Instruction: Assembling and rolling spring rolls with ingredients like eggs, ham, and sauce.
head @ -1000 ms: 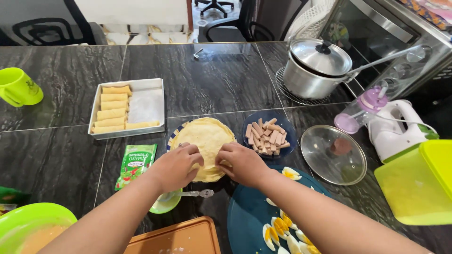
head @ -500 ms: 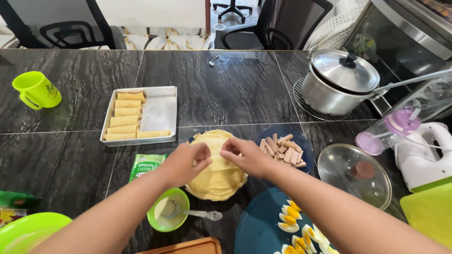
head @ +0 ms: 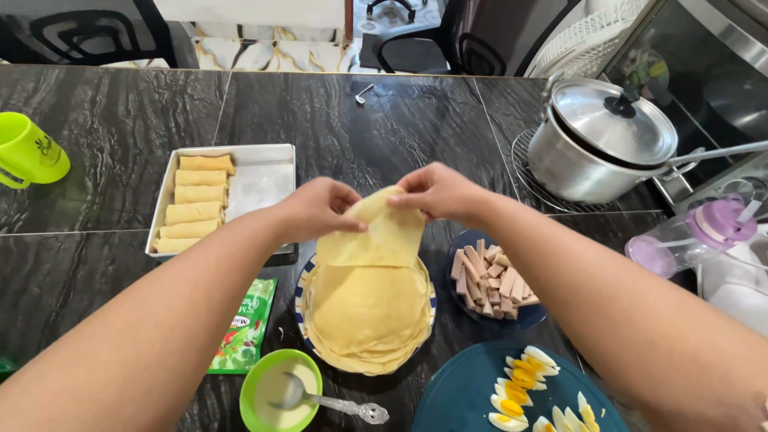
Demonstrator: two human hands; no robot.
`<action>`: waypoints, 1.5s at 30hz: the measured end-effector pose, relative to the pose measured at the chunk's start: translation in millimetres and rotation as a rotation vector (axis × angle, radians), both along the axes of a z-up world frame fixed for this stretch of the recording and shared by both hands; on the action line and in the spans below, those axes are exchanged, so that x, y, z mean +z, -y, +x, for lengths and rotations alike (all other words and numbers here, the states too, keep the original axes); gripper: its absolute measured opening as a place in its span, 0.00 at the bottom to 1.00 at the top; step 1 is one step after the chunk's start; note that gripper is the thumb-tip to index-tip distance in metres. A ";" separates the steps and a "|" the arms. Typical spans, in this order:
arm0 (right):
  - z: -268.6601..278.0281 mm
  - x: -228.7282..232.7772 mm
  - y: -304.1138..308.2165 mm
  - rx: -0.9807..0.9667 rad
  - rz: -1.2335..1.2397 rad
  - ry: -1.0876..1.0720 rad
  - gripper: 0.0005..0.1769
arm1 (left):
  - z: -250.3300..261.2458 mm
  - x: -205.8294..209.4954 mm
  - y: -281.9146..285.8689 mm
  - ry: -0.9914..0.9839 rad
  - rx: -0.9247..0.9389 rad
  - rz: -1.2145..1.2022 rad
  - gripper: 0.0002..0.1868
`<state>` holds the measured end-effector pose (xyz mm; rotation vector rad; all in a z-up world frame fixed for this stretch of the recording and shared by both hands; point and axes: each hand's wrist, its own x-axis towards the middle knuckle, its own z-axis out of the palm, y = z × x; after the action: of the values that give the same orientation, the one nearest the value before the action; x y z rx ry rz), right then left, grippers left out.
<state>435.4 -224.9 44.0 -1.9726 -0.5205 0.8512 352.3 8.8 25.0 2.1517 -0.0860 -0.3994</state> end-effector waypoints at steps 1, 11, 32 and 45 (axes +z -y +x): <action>3.8 6.9 -0.8 0.002 0.000 0.003 0.16 | 7.9 -3.3 -3.1 0.003 0.002 0.000 0.19; -73.0 106.0 26.9 0.052 0.281 0.272 0.11 | -89.0 111.8 15.9 0.326 0.007 -0.236 0.14; -455.3 40.3 61.7 -0.008 0.175 0.442 0.09 | -441.7 62.2 41.1 0.637 -0.181 0.079 0.19; -501.3 -6.8 105.4 -0.152 -0.021 0.429 0.14 | -502.9 3.9 10.6 0.386 -0.527 0.371 0.14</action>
<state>-65.9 -330.3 37.2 -2.1921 -0.5965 0.3377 -150.6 -1.9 29.0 2.5365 -0.8700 -0.3052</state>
